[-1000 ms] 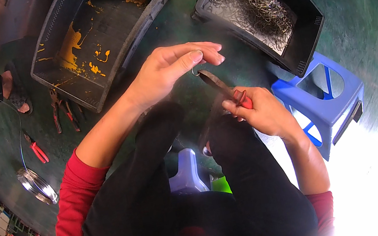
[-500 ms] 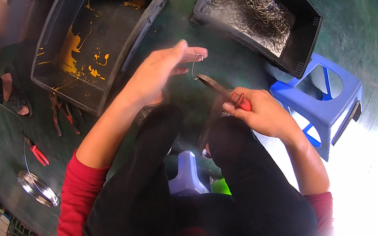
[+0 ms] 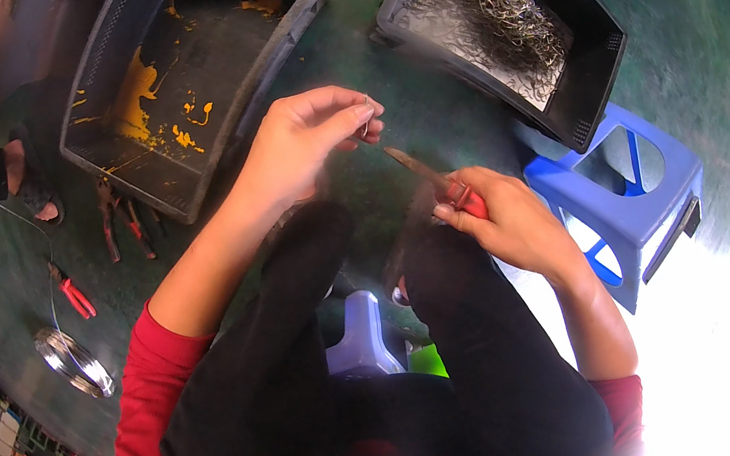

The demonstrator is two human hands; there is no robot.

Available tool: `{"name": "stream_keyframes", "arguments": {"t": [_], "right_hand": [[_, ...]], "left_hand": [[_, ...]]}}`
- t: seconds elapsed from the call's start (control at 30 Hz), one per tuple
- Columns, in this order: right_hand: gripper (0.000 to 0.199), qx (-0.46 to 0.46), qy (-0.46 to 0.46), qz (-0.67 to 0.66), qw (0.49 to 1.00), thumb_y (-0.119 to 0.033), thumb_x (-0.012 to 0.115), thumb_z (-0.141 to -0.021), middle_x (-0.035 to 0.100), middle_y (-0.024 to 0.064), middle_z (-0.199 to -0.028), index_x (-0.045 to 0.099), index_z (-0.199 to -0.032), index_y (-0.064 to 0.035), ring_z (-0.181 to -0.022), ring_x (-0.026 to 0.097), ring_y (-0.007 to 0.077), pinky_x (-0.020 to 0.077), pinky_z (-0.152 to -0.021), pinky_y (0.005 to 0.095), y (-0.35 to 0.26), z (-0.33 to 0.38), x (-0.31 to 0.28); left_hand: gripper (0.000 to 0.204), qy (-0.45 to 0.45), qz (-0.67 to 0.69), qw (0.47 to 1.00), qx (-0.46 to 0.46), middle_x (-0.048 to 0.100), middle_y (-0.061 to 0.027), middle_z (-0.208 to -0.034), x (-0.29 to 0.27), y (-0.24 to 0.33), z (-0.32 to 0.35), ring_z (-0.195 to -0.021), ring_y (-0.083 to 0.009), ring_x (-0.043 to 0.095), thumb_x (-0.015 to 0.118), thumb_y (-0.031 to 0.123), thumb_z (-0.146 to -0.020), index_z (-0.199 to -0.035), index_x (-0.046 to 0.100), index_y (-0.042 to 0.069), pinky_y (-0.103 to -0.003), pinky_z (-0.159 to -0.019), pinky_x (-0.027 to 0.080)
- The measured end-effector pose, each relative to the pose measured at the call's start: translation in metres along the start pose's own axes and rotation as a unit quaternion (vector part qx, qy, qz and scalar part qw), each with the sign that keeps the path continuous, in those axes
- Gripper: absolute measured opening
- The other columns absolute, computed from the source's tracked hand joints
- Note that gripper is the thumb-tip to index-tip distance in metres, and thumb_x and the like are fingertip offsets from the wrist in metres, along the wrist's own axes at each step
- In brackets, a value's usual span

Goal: The person repeatedly picks small metal wire pieces from a black tray and bends them into loops using red-handled pliers. Finished loops are placed into a second tray. The task is performed while seated on a low stool in a workshop setting.

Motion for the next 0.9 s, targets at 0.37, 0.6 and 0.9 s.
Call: {"name": "stream_keyframes", "arguments": {"t": [0.37, 0.6, 0.9], "right_hand": [[0.038, 0.009, -0.017, -0.032, 0.999, -0.035, 0.064, -0.091, 0.065, 0.0182, -0.104, 0.064, -0.109, -0.0012, -0.100, 0.061, 0.0387, 0.0465, -0.087, 0.0434, 0.005, 0.002, 0.001], [0.032, -0.018, 0.020, -0.051, 0.998, -0.029, 0.066, -0.091, 0.065, 0.0145, -0.091, 0.064, -0.105, -0.0006, -0.086, 0.063, 0.0294, 0.0484, -0.079, 0.0367, 0.002, 0.001, -0.002], [0.041, -0.025, 0.017, -0.082, 0.996, -0.035, 0.064, -0.091, 0.065, 0.0188, -0.106, 0.063, -0.112, 0.0002, -0.101, 0.061, 0.0384, 0.0467, -0.086, 0.0426, -0.006, 0.001, -0.004]], "left_hand": [[0.026, -0.103, 0.178, 0.974, -0.091, 0.069, -0.0071, -0.100, -0.008, -0.011, 0.006, -0.090, -0.0160, 0.066, 0.066, 0.024, -0.094, -0.110, 0.067, 0.004, -0.030, -0.079, 0.051], [0.022, -0.057, 0.164, 0.979, -0.102, 0.068, -0.0070, -0.096, -0.013, -0.013, 0.006, -0.083, -0.0160, 0.068, 0.065, 0.019, -0.094, -0.108, 0.065, 0.002, -0.026, -0.070, 0.055], [0.023, -0.038, 0.059, 0.996, -0.049, 0.069, -0.0096, -0.095, -0.007, -0.001, 0.009, -0.079, -0.0167, 0.069, 0.067, 0.019, -0.093, -0.106, 0.066, -0.001, -0.027, -0.072, 0.055]]}}
Point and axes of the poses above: each hand's wrist, its own z-axis away from the middle knuckle, its own x-axis out of the palm, y = z × x, the point moved 7 cm from there along -z, towards the middle knuckle
